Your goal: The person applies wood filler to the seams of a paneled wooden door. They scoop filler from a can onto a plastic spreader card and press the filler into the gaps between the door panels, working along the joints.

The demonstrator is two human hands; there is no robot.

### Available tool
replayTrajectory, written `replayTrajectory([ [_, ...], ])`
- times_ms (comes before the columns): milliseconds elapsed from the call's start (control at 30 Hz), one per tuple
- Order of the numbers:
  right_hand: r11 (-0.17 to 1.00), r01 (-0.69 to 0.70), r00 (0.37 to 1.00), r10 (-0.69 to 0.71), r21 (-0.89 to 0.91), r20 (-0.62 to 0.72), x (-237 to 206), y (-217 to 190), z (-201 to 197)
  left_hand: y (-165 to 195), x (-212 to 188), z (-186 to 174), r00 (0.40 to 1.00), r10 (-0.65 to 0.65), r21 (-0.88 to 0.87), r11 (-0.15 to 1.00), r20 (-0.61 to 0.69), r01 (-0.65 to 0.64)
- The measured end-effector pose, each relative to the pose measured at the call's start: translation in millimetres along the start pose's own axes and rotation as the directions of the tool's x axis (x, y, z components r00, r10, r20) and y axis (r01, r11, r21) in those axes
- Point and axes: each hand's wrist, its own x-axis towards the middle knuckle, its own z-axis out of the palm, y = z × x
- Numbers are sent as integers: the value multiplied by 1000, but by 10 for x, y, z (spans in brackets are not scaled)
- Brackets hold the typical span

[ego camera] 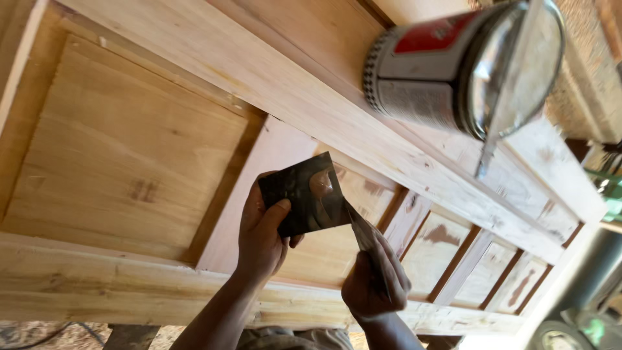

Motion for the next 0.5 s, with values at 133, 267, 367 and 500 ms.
replayTrajectory([
  [133,1000,-9,979,7,8,205,-299,349,-372,-202,-202,54,999,-33,54,998,-28,34],
  [267,953,-301,827,270,-17,493,-767,893,-671,-418,-529,34,998,-9,219,975,-68,24],
  [367,711,-700,654,597,72,465,-1045,1375,-1033,-599,-751,-33,992,-68,314,944,-105,98],
  [500,406,-879,464,600,251,652,-1036,2096,-1307,-840,-815,-55,962,-225,388,882,-151,267],
])
